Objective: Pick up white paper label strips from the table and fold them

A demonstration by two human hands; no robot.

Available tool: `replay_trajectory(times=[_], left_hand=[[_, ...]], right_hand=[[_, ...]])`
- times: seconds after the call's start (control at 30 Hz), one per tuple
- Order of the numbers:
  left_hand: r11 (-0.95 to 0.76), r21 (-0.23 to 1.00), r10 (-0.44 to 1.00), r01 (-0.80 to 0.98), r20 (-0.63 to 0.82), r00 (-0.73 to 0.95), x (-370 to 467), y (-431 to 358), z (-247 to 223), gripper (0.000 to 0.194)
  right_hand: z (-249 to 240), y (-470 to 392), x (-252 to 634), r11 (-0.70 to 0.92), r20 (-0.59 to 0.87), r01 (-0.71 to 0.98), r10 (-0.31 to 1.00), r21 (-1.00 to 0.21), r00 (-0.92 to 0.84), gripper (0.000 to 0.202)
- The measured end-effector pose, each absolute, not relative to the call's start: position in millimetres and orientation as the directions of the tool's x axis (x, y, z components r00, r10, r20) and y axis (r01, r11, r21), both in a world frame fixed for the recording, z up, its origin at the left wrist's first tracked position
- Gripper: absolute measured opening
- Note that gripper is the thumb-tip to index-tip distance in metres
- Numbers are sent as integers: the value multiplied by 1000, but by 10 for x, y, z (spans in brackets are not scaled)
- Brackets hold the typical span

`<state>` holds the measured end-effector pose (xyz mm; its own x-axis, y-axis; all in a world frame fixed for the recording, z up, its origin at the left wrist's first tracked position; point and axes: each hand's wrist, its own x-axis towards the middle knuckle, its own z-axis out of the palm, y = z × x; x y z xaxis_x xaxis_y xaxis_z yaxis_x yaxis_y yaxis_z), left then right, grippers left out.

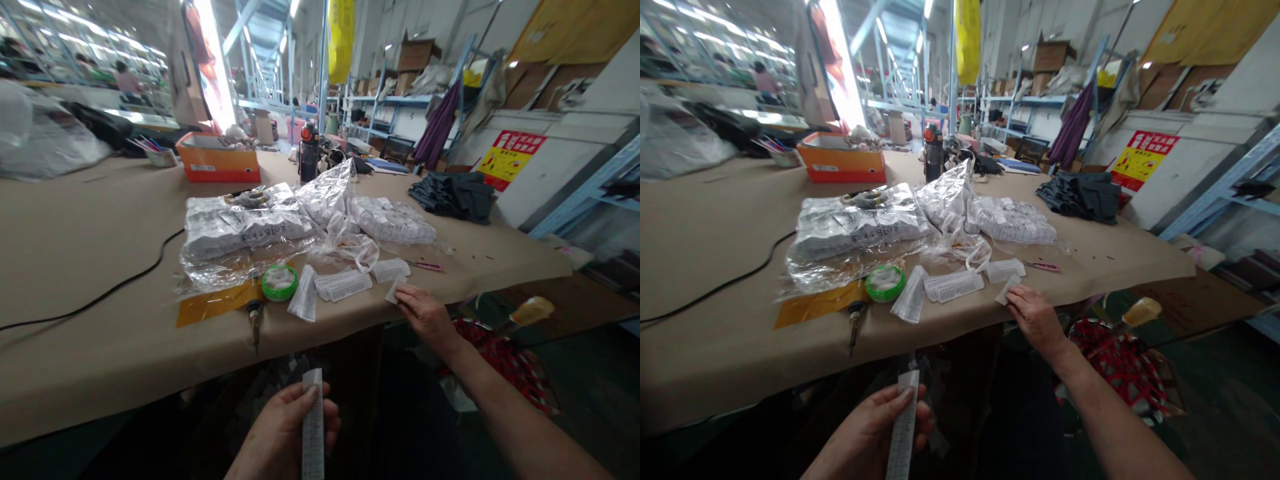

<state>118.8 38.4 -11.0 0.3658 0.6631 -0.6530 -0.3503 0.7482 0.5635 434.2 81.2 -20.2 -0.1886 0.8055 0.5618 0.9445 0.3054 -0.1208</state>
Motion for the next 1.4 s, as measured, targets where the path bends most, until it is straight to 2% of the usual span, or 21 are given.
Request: replay_trajectory(times=[0.13,0.23,0.3,0.37,0.47,0.73,0.93,1.0,1.07,1.17,1.2,1.27,1.33,1.4], left_hand=[[770,545,637,-332,-682,359,1175,388,-39,14],[777,523,628,-349,-667,401,1162,359,27,10],[778,505,628,-375,-641,441,1147,340,59,12],[755,493,655,-433,-591,470,1123,329,74,10],[692,478,717,-541,-542,437,1070,320,68,6],[695,407,698,-592,-578,422,928,305,1,4],[706,403,701,-582,-512,497,914,290,-1,10],[708,418,701,-569,-514,494,918,283,-7,11],[707,442,702,-553,-533,471,913,275,-12,11],[752,471,659,-461,-550,513,875,242,-5,14],[778,473,627,-412,-547,555,858,222,0,17],[823,463,554,-329,-525,646,824,166,7,21],[845,457,499,-276,-492,713,804,94,2,21],[857,461,458,-229,-480,748,801,15,-13,22]], right_hand=[[-78,696,4224,326,634,920,764,-218,-121,15],[52,499,3768,383,675,867,734,-318,-77,12],[93,331,3366,557,680,727,713,-401,-170,15],[73,182,2997,728,673,603,627,-326,-393,16],[-57,70,2637,822,645,523,527,-224,-553,16],[-244,145,2546,856,580,475,496,-203,-646,14],[-227,147,2534,851,551,487,507,-198,-662,12],[-232,120,2541,843,538,485,528,-233,-657,16],[-240,88,2566,826,538,455,563,-333,-628,21],[-248,58,2641,669,509,398,739,-628,-440,34],[-247,59,2670,549,432,359,828,-755,-357,35],[-236,78,2720,222,157,189,938,-956,-310,40],[-222,107,2745,-136,-116,-6,862,-991,-493,53],[-219,132,2738,-385,-210,-103,685,-917,-698,58]])
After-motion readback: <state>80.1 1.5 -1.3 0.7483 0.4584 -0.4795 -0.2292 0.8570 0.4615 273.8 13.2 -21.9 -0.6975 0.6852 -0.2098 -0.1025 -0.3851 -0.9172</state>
